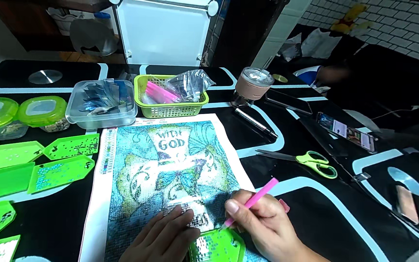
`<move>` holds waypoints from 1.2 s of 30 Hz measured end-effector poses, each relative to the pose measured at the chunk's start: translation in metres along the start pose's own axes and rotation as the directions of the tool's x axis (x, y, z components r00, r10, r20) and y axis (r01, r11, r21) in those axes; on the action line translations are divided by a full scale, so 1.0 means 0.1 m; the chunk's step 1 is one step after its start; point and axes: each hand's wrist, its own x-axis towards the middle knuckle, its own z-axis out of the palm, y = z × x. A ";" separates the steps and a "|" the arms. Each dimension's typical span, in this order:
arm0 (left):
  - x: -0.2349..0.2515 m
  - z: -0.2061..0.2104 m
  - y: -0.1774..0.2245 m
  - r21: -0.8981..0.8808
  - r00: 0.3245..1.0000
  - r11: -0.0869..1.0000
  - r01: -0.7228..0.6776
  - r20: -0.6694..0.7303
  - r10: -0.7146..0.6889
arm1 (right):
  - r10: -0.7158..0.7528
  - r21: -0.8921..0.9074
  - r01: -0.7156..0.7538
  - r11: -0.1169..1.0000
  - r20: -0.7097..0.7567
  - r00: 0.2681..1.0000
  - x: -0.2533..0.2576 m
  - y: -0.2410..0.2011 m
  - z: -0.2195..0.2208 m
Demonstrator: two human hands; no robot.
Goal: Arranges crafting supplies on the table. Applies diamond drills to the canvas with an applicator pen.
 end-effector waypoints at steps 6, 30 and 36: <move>0.01 -0.01 0.00 0.004 1.000 1.000 -0.001 0.013 0.001 | 0.115 -0.090 -0.146 0.985 -0.285 0.952 0.04 0.06 -0.11; 0.00 -0.01 0.00 -0.005 1.000 1.000 0.007 0.021 -0.007 | -0.011 -0.388 -0.061 0.920 -0.182 0.983 -0.01 0.06 -0.09; 0.00 -0.02 0.01 0.002 1.000 1.000 0.010 0.019 -0.010 | 0.004 -0.054 -0.010 0.998 -0.113 0.994 -0.02 -0.02 -0.07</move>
